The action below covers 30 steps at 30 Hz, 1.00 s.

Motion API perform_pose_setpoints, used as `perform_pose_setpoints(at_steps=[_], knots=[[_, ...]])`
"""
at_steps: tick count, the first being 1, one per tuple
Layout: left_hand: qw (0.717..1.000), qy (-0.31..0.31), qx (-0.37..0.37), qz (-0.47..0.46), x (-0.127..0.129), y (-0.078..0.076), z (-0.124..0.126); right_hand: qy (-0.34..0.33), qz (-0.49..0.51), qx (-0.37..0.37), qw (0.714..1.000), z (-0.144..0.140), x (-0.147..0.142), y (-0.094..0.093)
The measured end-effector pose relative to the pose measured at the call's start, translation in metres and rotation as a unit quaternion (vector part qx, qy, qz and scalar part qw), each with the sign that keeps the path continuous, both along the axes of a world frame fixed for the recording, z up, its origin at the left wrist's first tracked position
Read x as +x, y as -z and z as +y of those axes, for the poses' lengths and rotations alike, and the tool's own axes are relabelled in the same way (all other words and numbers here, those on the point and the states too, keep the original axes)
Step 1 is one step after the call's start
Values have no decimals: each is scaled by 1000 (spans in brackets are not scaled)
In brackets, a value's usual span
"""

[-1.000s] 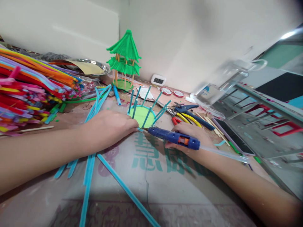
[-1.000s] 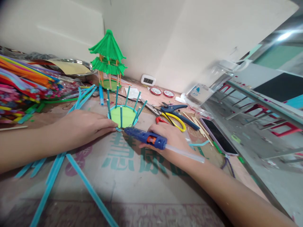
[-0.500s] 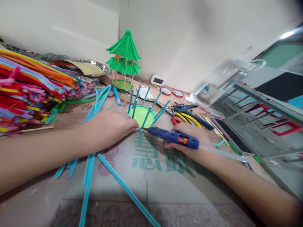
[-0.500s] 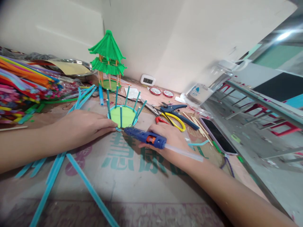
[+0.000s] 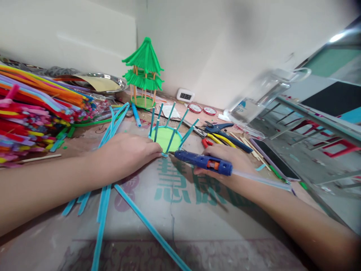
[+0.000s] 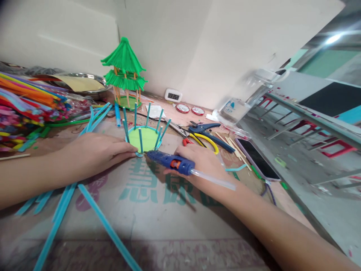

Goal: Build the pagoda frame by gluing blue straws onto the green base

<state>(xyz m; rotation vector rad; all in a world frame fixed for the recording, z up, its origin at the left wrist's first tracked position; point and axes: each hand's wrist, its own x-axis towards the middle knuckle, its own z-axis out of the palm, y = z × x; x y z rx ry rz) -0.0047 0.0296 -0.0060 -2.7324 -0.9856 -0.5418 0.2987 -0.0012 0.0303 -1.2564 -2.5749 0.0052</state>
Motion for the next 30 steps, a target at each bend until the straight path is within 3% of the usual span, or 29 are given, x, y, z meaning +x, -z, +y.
perform_pose_setpoints(at_steps=[5, 9, 14, 19, 21, 25, 30], knots=[[1000, 5, 13, 5, 0, -2, -1, -29, 19, -14, 999, 1, 0, -1], [1000, 3, 7, 7, 1, -3, -2, 1, 114, -71, 991, 2, -1, -2], [1000, -14, -17, 7, 3, -5, -3, -12, 256, -149, 955, 2, 4, -9], [999, -23, -24, 15, 4, -4, -4, 3, 401, -129, 907, 13, 13, -25], [999, -28, -20, 14, 4, -3, -3, 39, 441, -104, 891, 30, 14, -33], [1000, -16, -16, 14, 2, 0, -2, 131, 397, -64, 906, 86, 9, -46], [1000, -18, -19, 13, 3, -1, -3, 165, 315, -123, 927, 162, -10, -31]])
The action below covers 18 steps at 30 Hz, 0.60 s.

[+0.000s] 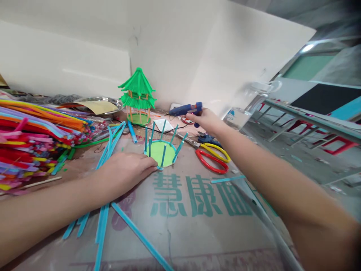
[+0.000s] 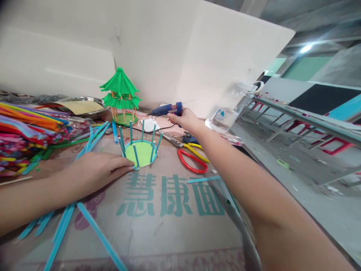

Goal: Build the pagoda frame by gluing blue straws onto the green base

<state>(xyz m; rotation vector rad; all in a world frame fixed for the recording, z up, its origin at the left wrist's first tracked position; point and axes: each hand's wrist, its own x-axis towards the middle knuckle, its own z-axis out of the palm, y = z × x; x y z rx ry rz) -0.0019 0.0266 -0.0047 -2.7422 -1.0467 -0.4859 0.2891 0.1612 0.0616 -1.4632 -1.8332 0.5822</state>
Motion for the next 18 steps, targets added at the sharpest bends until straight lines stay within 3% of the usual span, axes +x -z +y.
perform_pose_setpoints(at_steps=[3, 6, 9, 12, 15, 18], knots=[[1000, -1, 11, -5, 1, -2, -1, -6, -31, -24, 999, 26, -12, 21], [1000, -2, 16, -6, 1, -2, -2, -3, -64, -50, 997, 35, -17, 35], [1000, 0, 14, 1, 1, -1, -1, 8, -106, -57, 993, 31, -12, 33], [1000, 3, 9, 6, 1, -1, -1, 49, -153, -34, 986, 15, 1, 18], [1000, 5, 4, 5, 1, -2, -1, 117, -182, 54, 975, -25, 14, -3], [1000, -4, -1, 1, 1, -3, -2, 125, -129, 279, 943, -80, 22, -24]])
